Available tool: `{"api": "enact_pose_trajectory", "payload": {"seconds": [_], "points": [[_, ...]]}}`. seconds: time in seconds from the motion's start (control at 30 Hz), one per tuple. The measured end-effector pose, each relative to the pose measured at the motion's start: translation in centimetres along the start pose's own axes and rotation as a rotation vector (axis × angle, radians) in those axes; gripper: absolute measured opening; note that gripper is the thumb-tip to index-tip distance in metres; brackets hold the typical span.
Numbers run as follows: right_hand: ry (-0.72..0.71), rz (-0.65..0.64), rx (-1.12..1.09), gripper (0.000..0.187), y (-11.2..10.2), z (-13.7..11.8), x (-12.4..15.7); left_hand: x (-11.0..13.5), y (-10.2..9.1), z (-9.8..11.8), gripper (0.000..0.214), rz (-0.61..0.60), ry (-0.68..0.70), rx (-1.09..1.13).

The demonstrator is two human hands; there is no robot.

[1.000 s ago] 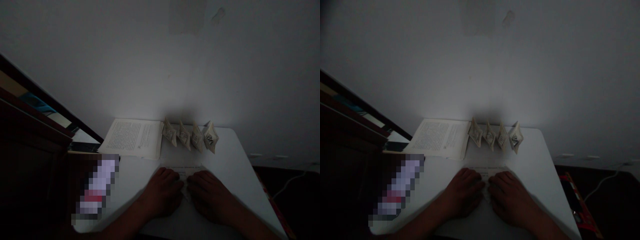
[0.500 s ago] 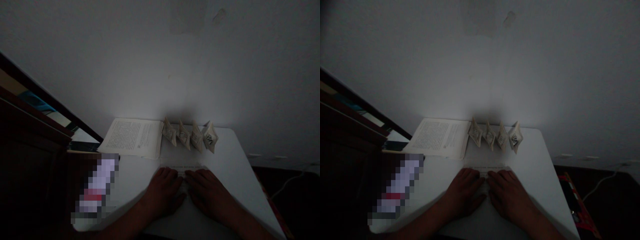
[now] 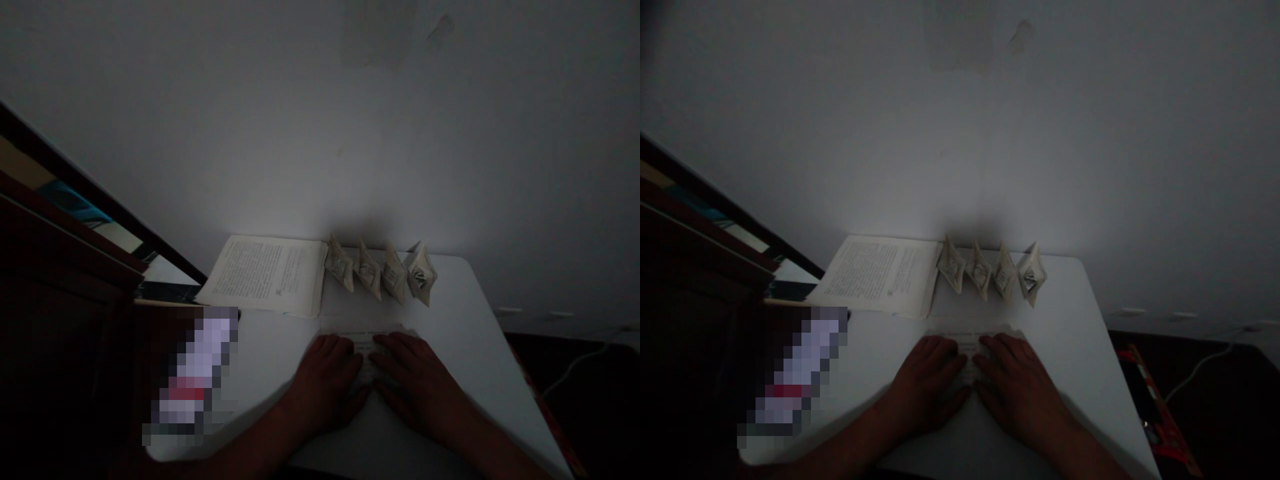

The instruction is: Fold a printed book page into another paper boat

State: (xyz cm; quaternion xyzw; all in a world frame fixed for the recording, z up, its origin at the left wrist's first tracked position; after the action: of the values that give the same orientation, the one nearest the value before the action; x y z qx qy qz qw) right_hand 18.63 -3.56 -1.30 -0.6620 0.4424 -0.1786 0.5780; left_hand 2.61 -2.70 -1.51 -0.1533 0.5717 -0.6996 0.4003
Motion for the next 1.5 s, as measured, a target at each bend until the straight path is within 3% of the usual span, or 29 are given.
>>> {"api": "enact_pose_trajectory", "payload": {"seconds": [0.2,0.37,0.97,1.5], "points": [[-0.112,0.046,-0.036,0.023,0.0,-0.4,0.1,0.0,-0.2,-0.1,0.028,0.026,0.009,0.001],[-0.102,-0.021,-0.118,0.016,0.1,-0.7,0.2,0.0,-0.1,-0.1,0.03,0.013,-0.004,0.019],[0.298,-0.029,-0.231,0.01,0.9,0.5,-2.3,0.0,0.0,-0.1,0.025,-0.001,0.002,0.005],[0.523,-0.034,-0.058,0.015,1.1,1.8,-3.8,-0.3,0.2,0.0,0.021,0.002,-0.028,-0.031]]}}
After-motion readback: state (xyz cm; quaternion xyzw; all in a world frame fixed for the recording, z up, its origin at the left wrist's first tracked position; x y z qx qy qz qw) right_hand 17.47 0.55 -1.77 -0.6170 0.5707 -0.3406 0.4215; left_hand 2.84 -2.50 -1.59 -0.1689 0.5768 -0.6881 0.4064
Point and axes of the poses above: each hand's wrist, its own x-axis away from the middle knuckle, its own y-axis out of the palm, z = x × y, the point moved 4 cm from there along -x, towards the middle knuckle, and after that the axes turned 1 degree about -y, right-handed, at the moved point
